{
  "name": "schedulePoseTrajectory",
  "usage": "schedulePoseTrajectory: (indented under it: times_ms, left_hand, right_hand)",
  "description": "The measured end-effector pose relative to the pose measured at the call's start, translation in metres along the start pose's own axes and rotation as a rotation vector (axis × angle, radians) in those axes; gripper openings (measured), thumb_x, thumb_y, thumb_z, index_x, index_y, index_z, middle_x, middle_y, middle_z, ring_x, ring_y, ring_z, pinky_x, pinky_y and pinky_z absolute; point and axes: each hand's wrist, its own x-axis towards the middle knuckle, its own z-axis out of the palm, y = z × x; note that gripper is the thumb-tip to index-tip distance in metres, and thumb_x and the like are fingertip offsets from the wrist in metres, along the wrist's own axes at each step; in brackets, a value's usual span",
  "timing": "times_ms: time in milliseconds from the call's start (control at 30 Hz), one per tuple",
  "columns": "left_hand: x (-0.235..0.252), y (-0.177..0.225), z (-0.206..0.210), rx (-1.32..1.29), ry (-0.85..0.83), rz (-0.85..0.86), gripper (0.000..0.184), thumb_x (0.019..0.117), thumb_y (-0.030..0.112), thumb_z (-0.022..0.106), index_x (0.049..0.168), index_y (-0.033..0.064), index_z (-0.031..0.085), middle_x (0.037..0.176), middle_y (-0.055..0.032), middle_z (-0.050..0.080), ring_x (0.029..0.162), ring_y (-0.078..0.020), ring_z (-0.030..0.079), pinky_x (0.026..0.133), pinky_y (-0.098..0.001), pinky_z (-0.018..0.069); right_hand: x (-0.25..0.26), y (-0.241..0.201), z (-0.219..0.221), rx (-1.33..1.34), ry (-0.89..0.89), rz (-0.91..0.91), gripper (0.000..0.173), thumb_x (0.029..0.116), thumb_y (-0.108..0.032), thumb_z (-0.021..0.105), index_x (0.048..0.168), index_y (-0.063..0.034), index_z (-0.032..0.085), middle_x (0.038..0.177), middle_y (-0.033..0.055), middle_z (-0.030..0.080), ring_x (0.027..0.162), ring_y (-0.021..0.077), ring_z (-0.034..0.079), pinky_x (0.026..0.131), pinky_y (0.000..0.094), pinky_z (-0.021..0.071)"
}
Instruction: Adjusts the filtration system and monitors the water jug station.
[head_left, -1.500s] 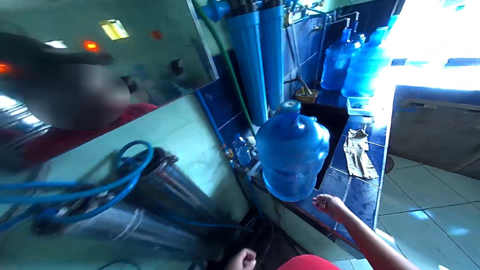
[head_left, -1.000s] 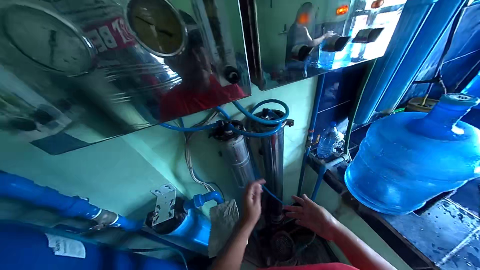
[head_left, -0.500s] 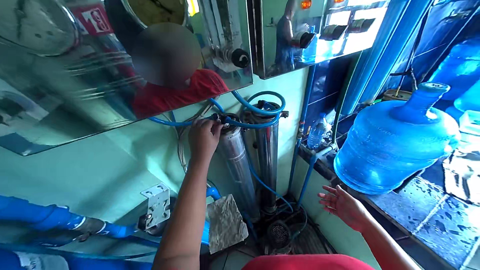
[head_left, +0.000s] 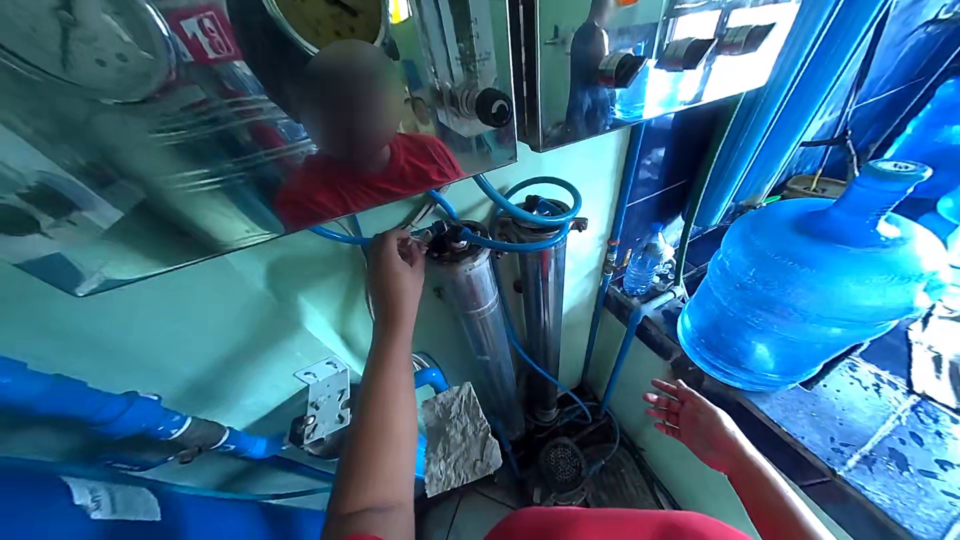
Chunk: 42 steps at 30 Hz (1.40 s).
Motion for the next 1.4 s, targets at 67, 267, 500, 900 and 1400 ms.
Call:
schedulePoseTrajectory:
  times_ms: [67,267,500,900,1400]
  left_hand:
    - [-0.005,-0.002,-0.003,-0.131,0.117,-0.018,0.032,0.1006,0.010,0.060,0.128,-0.0064,0.059,0.123,-0.0260,0.063,0.106,-0.0323,0.067,0.093,-0.0432,0.0556]
    - [-0.047,0.021,-0.017,-0.489,0.216,0.222,0.028,0.0998,0.010,0.060,0.123,-0.0060,0.058,0.121,-0.0193,0.062,0.103,-0.0185,0.067,0.090,-0.0345,0.0573]
    - [-0.094,0.039,0.017,-0.688,0.229,0.082,0.027,0.0884,0.005,0.070,0.111,-0.0079,0.064,0.112,-0.0171,0.067,0.109,-0.0168,0.064,0.097,-0.0332,0.0527]
    - [-0.046,-0.048,0.012,-0.550,-0.184,-0.257,0.056,0.1030,0.022,0.059,0.152,0.0017,0.042,0.141,-0.0214,0.057,0.128,-0.0311,0.056,0.103,-0.0483,0.0481]
    - [-0.005,-0.022,0.040,-0.420,-0.136,-0.213,0.048,0.0985,0.036,0.066,0.136,0.0064,0.062,0.142,-0.0187,0.055,0.133,-0.0388,0.048,0.107,-0.0616,0.0385]
  right_hand:
    - [-0.001,-0.009,0.012,-0.087,-0.004,-0.041,0.050,0.1139,-0.037,0.021,0.139,-0.0073,0.053,0.105,0.0089,0.073,0.088,0.0194,0.071,0.076,0.0359,0.0571]
    - [-0.052,-0.092,0.166,-0.629,-0.493,-0.699,0.043,0.1050,-0.021,0.052,0.143,-0.0002,0.051,0.129,0.0106,0.066,0.107,0.0147,0.069,0.095,0.0334,0.0571]
    - [-0.046,-0.099,0.322,-0.576,-0.469,-1.157,0.034,0.1028,-0.006,0.057,0.136,-0.0049,0.064,0.128,0.0167,0.062,0.104,0.0204,0.065,0.088,0.0355,0.0557]
    - [-0.020,-0.186,0.432,-1.539,0.008,-1.285,0.035,0.1073,-0.016,0.046,0.134,0.0003,0.062,0.137,0.0252,0.061,0.131,0.0431,0.056,0.105,0.0621,0.0458]
    - [0.002,-0.217,0.457,-1.791,-0.417,-0.994,0.060,0.1072,-0.048,0.047,0.120,0.0082,0.065,0.124,0.0308,0.063,0.123,0.0451,0.058,0.105,0.0668,0.0389]
